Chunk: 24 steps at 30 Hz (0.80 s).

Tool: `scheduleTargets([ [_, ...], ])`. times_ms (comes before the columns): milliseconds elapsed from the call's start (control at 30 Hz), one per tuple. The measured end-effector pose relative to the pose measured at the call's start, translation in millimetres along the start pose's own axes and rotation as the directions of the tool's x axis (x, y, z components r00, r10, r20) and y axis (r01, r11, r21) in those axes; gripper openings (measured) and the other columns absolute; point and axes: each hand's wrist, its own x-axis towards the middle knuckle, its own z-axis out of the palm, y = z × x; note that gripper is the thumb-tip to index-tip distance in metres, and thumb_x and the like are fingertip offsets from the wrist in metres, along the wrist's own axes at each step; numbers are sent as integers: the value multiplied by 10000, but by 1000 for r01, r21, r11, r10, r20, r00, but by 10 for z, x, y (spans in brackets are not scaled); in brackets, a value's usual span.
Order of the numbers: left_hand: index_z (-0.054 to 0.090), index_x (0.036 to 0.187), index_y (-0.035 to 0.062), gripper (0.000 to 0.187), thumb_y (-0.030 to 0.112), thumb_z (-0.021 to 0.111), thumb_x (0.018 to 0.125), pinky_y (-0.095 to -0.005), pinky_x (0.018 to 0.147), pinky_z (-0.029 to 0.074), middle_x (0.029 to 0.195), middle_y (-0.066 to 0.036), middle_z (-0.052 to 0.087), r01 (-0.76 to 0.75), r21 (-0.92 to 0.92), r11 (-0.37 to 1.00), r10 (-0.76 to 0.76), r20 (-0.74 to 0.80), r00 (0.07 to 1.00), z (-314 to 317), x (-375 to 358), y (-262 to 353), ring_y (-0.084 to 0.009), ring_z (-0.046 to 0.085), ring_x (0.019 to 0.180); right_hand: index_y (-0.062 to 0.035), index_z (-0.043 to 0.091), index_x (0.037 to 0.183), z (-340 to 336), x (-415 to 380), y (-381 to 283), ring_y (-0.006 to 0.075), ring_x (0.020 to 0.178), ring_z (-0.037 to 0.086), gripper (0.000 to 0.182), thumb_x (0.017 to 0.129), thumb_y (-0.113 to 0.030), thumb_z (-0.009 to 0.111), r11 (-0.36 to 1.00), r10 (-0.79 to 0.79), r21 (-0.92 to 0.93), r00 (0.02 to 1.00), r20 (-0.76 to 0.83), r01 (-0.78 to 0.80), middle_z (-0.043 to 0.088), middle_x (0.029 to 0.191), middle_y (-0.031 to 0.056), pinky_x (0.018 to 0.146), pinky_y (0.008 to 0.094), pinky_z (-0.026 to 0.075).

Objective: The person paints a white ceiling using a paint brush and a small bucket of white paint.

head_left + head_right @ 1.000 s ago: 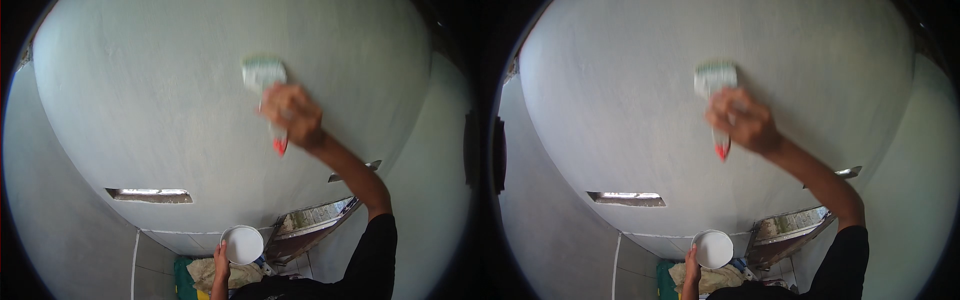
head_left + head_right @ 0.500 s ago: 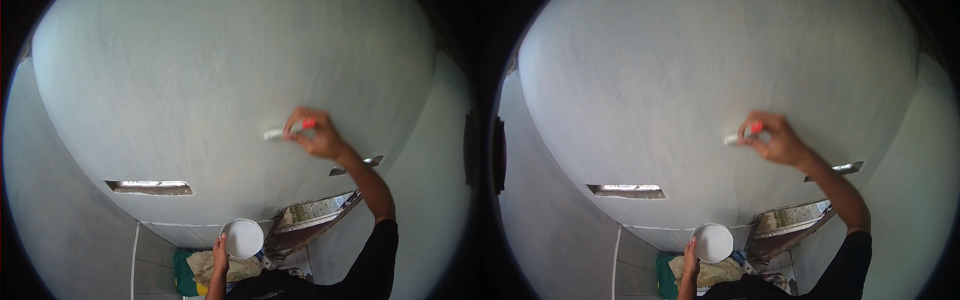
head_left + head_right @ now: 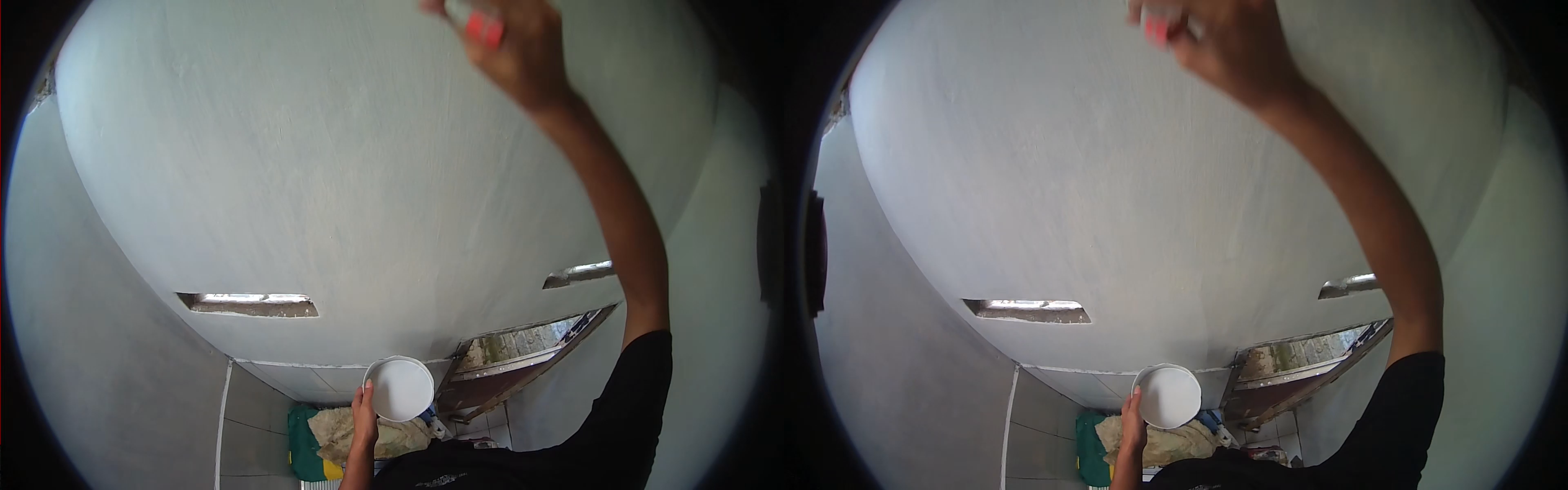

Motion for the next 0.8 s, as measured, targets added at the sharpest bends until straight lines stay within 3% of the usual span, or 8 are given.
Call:
scheduleTargets([
  [33, 469, 1339, -79, 661, 451, 595, 963, -313, 973, 422, 1235, -148, 579, 1, -3, 1000, -1, -2, 1000, -2, -15, 22, -213, 545, 1126, -75, 687, 952, -81, -96, -292, 209, 900, 679, 197, 796, 44, 683, 998, -10, -54, 995, 97, 15, 690, 918, 56, 868, 359, 566],
  [233, 474, 1343, -67, 664, 463, 592, 961, -315, 967, 425, 1227, -141, 580, 27, 12, 1000, -25, -122, 992, -53, -58, 46, -212, 546, 1124, -110, 682, 854, -209, -1197, -1931, 182, 894, 665, 201, 719, -157, 823, 940, 90, 284, 943, 321, -187, 658, 890, -3, 755, 300, 624],
  [267, 472, 1342, -67, 670, 468, 594, 958, -310, 951, 430, 1217, -136, 582, 30, -3, 1000, -30, -79, 996, -81, -65, 66, -208, 549, 1113, -111, 655, 849, -236, -1340, -2146, 171, 828, 651, 136, 758, -53, 738, 820, 218, 411, 880, 421, -399, 650, 846, 10, 651, 302, 584],
  [400, 483, 1325, -57, 655, 471, 598, 954, -293, 911, 440, 1193, -123, 587, 14, 20, 1000, -14, 3, 1000, -158, -18, 83, -196, 555, 1069, -43, 643, 828, -242, -1374, -2023, 226, 640, 593, 111, 781, 8, 729, 506, 355, 469, 670, 652, -724, 622, 771, 76, 559, 350, 471],
  [500, 532, 1271, -43, 575, 445, 583, 970, -286, 895, 435, 1138, -106, 605, 23, -2, 1000, -23, -53, 998, -80, -47, 144, -178, 551, 1031, -4, 617, 886, -171, -1014, -1483, 159, 794, 671, 110, 830, 56, 690, 284, 515, 443, 525, 678, -851, 660, 852, 100, 691, 296, 583],
  [633, 541, 1262, -37, 563, 442, 584, 970, -286, 902, 430, 1131, -102, 605, -2, -5, 1000, 2, -6, 1000, -117, 27, 76, -172, 552, 1023, -51, 687, 944, -102, -277, -497, 147, 770, 691, 158, 866, -175, 746, 618, 474, 480, 782, 404, -623, 723, 869, 62, 675, 328, 576],
  [700, 492, 1320, -67, 648, 459, 599, 957, -304, 958, 415, 1210, -138, 586, -7, -2, 1000, 7, -10, 1000, -115, 36, 52, -201, 551, 1090, -69, 680, 1049, -257, 244, -131, 200, 936, 686, 171, 882, -87, 711, 836, 425, 199, 832, 355, -512, 704, 956, 52, 842, 325, 567],
  [800, 424, 1371, -109, 744, 472, 611, 945, -321, 1013, 390, 1293, -184, 549, 1, -1, 1000, -1, -58, 998, -121, 68, -4, -235, 528, 1173, -29, 644, 906, -353, 901, 212, 187, 755, 657, 77, 910, -98, 679, 815, 537, 200, 838, 95, -544, 667, 845, 82, 687, 325, 526],
])
